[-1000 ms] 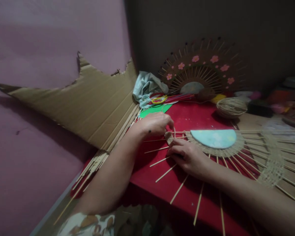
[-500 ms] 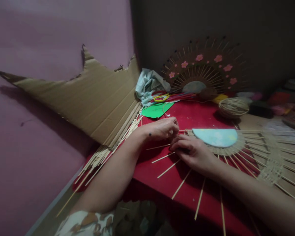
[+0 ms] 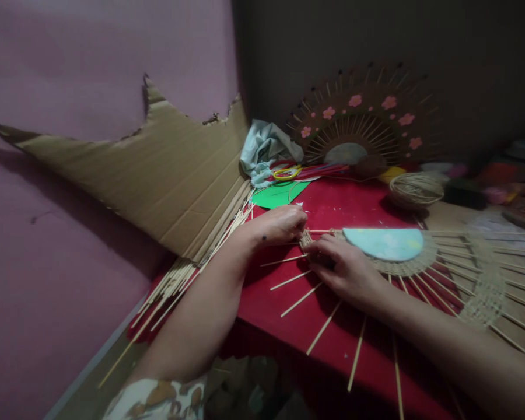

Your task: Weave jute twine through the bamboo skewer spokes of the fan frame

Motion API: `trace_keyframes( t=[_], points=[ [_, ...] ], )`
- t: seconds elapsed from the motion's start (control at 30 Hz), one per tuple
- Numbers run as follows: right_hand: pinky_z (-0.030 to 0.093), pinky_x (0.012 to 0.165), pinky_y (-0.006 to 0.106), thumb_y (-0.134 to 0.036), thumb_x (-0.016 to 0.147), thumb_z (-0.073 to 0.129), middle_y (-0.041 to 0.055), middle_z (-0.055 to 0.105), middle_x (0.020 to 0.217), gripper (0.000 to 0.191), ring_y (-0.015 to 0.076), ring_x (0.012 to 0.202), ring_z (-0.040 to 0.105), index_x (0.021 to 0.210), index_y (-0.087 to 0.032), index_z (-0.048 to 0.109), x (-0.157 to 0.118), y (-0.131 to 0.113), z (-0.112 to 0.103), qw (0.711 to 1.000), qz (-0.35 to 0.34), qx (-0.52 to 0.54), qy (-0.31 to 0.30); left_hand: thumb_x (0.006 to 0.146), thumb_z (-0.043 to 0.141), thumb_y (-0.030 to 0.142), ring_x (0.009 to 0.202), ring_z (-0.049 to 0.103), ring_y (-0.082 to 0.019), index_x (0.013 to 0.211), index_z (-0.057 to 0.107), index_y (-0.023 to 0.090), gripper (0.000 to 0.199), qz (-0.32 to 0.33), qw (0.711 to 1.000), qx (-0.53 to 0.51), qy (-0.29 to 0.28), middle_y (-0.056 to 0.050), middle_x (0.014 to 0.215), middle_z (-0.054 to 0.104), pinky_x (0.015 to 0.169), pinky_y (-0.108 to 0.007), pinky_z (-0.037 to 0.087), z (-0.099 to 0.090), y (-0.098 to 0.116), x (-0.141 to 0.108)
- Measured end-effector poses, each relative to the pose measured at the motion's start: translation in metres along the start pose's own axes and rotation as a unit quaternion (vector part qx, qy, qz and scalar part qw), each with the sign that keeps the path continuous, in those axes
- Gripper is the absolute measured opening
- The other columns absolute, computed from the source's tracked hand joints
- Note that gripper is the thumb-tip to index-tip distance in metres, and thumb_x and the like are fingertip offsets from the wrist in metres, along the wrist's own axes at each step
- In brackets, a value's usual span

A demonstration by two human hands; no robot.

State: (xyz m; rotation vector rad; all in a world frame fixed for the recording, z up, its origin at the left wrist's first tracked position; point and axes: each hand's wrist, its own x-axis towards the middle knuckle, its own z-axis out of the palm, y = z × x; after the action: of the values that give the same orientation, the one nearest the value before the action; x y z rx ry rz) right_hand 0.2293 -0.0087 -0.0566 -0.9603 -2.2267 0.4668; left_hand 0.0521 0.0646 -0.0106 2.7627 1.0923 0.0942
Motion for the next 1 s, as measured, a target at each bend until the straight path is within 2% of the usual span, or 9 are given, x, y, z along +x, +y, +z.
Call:
trace_keyframes(
  t=[0.17,0.37,0.5,0.67,0.83,1.0],
  points=[
    [0.048,0.073,0.034,-0.015,0.082,0.054,0.0103,0.060,0.093,0.016,0.0190,0.082,0.059,0.095,-0.014,0.063,0.001,0.001,0.001,1.000,0.004,-0.002,0.010,0.077,0.053,0.017,0.062,0.046,-0.012,0.077,0.062,0.017,0.009,-0.062,0.997,-0.009,-0.036,0.000,0.069,0.059,0.054,-0.023,0.031,-0.007,-0.001,-0.009],
    [0.048,0.075,0.033,-0.014,0.083,0.052,0.0102,0.062,0.092,0.018,0.0187,0.083,0.059,0.089,-0.014,0.069,0.000,0.004,0.004,0.999,-0.023,-0.023,-0.001,0.074,0.057,0.024,0.061,0.050,-0.010,0.075,0.066,0.017,0.011,-0.108,0.989,-0.088,-0.056,0.002,0.067,0.061,0.053,-0.021,0.031,-0.012,-0.018,-0.021],
    [0.048,0.072,0.033,-0.014,0.084,0.048,0.0106,0.061,0.096,0.028,0.0189,0.082,0.059,0.101,-0.016,0.070,-0.002,0.005,0.008,0.997,-0.042,-0.064,0.004,0.075,0.057,0.025,0.057,0.051,-0.010,0.077,0.067,0.017,0.013,-0.148,0.976,-0.142,-0.077,0.001,0.063,0.061,0.052,-0.021,0.031,-0.014,-0.027,-0.028],
    [0.046,0.066,0.033,-0.012,0.080,0.046,0.0112,0.061,0.097,0.033,0.0206,0.078,0.058,0.100,-0.018,0.071,-0.003,0.001,0.011,0.989,-0.057,-0.137,-0.006,0.073,0.059,0.023,0.059,0.050,-0.010,0.075,0.068,0.017,0.011,-0.157,0.983,-0.093,-0.029,0.000,0.064,0.061,0.054,-0.023,0.030,-0.012,-0.028,-0.025],
    [0.043,0.066,0.031,-0.015,0.082,0.047,0.0114,0.060,0.097,0.029,0.0196,0.077,0.057,0.098,-0.017,0.071,0.004,-0.006,0.006,0.984,-0.019,-0.168,-0.059,0.070,0.061,0.020,0.059,0.049,-0.010,0.072,0.068,0.016,0.008,-0.141,0.983,-0.115,-0.035,0.001,0.063,0.060,0.054,-0.023,0.030,-0.011,-0.030,-0.025],
    [0.040,0.068,0.031,-0.016,0.083,0.050,0.0094,0.059,0.099,0.025,0.0173,0.076,0.055,0.096,-0.020,0.072,0.015,-0.012,-0.001,0.974,0.021,-0.188,-0.121,0.069,0.062,0.024,0.056,0.048,-0.009,0.073,0.069,0.014,0.012,-0.149,0.965,-0.197,-0.089,0.002,0.060,0.058,0.052,-0.021,0.031,-0.015,-0.032,-0.039]
  ],
)
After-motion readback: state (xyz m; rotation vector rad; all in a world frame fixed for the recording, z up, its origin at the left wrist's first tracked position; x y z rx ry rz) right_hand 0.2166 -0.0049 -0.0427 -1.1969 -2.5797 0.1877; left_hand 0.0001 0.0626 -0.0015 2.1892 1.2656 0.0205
